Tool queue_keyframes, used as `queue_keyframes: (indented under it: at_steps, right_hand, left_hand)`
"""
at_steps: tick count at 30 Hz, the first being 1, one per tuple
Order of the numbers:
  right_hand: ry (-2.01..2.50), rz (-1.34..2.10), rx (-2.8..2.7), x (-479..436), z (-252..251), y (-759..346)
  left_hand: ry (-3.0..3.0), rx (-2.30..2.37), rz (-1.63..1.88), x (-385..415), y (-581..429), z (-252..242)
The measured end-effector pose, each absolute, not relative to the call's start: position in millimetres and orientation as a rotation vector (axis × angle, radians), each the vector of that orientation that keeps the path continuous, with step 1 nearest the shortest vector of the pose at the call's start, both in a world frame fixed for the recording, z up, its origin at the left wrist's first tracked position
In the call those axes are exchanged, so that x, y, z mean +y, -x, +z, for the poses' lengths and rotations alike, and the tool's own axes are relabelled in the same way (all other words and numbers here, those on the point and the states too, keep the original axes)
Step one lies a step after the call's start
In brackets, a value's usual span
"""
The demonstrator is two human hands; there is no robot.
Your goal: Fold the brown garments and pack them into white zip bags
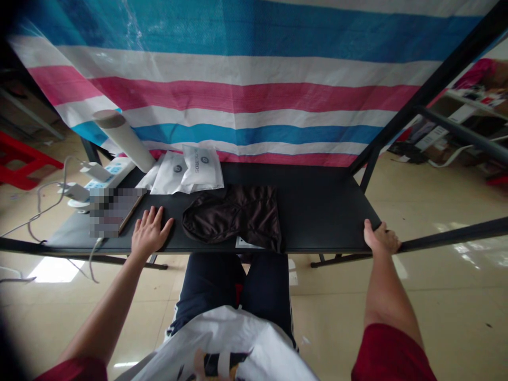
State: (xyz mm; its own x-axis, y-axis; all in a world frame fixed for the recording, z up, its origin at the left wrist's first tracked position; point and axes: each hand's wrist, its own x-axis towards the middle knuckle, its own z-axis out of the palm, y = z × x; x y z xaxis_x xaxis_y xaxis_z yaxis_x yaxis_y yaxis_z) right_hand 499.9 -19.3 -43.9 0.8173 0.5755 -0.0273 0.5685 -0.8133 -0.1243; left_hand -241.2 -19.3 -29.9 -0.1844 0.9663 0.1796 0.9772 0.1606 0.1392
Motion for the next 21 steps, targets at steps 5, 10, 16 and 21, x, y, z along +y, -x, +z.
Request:
queue_keyframes:
  at_steps: [5, 10, 16, 21]
  right_hand:
    - [2.871, 0.137, -0.961, -20.3, -42.5, -498.7]
    - [2.844, 0.154, -0.990, -19.7, -40.6, -497.1]
    - [2.857, 0.157, -0.978, -17.5, -39.9, -498.3]
    - [2.863, 0.154, -0.991, -18.3, -39.9, -498.3]
  left_hand:
    - [1.991, -2.330, -0.355, -19.0, 242.3, -31.4]
    - [1.997, -2.347, -0.376, -19.2, 240.9, -29.7]
    - [1.999, -2.355, -0.357, -18.9, 240.9, -29.8]
    - [2.004, -2.342, -0.355, -19.0, 241.4, -30.8]
